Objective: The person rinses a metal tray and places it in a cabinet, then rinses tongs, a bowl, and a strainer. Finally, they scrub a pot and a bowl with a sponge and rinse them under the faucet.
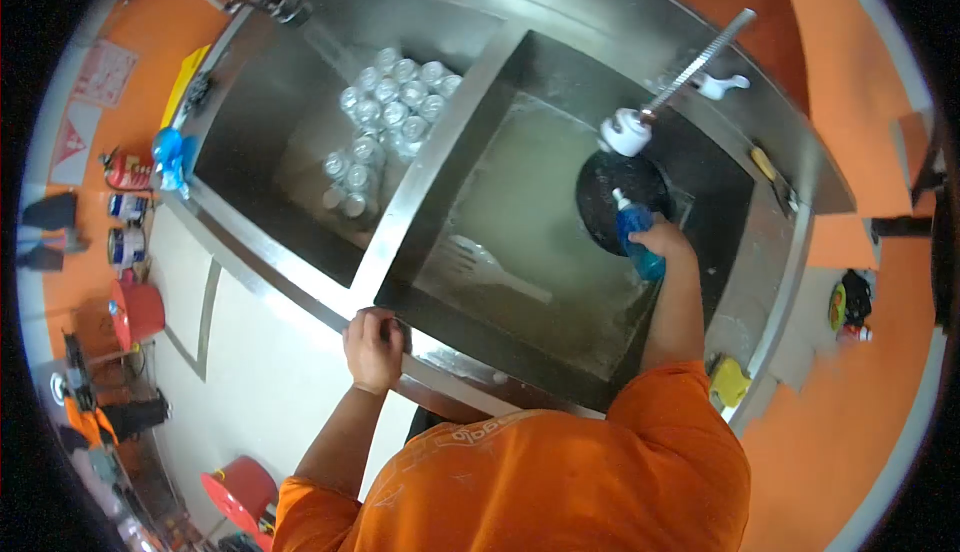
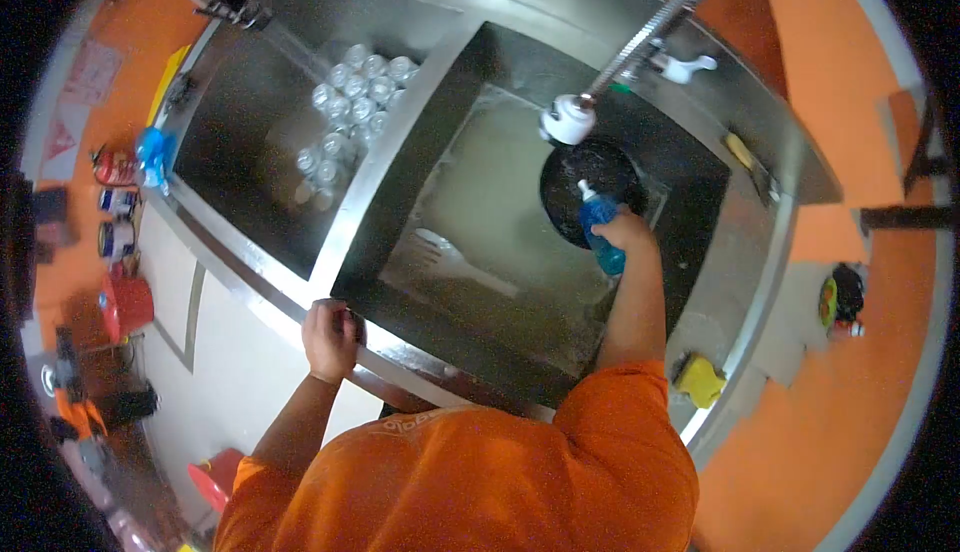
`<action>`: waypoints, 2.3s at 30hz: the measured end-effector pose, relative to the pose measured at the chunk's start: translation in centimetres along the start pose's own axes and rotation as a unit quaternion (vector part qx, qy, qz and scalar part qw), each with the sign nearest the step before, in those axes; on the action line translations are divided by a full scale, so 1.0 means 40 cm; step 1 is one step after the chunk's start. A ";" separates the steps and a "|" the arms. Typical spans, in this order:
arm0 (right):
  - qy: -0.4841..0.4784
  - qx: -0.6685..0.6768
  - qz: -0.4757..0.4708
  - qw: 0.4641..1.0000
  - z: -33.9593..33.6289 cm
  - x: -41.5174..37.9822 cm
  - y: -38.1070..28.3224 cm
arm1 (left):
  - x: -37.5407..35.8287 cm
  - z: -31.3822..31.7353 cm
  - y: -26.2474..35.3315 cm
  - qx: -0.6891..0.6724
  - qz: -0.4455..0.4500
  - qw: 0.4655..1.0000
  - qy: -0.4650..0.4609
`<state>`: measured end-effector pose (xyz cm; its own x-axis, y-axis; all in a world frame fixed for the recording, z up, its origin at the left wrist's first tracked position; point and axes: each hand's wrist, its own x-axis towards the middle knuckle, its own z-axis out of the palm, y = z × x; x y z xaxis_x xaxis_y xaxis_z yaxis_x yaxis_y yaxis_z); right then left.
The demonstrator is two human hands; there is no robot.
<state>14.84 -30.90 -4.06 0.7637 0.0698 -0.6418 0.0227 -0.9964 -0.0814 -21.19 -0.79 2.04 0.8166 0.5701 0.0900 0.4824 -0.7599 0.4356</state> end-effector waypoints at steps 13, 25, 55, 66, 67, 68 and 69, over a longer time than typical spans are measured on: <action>0.606 0.382 -0.131 0.685 -0.086 -0.198 0.458 | -0.004 -0.018 0.024 -0.018 0.035 0.999 0.006; 0.808 0.206 0.007 0.552 0.027 -0.157 0.227 | -0.002 -0.008 0.007 0.004 -0.001 1.000 -0.008; 0.027 -0.071 -0.078 0.994 0.072 -0.089 0.152 | 0.007 -0.008 -0.001 -0.016 -0.016 1.000 -0.012; 0.102 -0.017 0.029 0.994 0.115 0.199 0.033 | 0.013 0.006 -0.005 -0.003 0.002 1.000 0.007; 0.088 -0.018 0.059 0.994 0.113 0.215 -0.001 | 0.013 0.004 -0.002 0.002 -0.001 1.000 0.005; 0.072 -0.084 0.014 0.994 0.108 0.214 -0.015 | 0.012 0.003 -0.003 0.004 -0.005 1.000 0.005; 0.058 -0.106 -0.020 0.992 0.104 0.216 -0.036 | 0.009 0.006 -0.011 0.009 -0.002 1.000 0.005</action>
<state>18.71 -28.65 -12.65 0.8277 0.1162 -0.5490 0.1810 -0.9813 0.0651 -21.01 -0.33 1.66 0.8114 0.5765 0.0967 0.4917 -0.7626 0.4204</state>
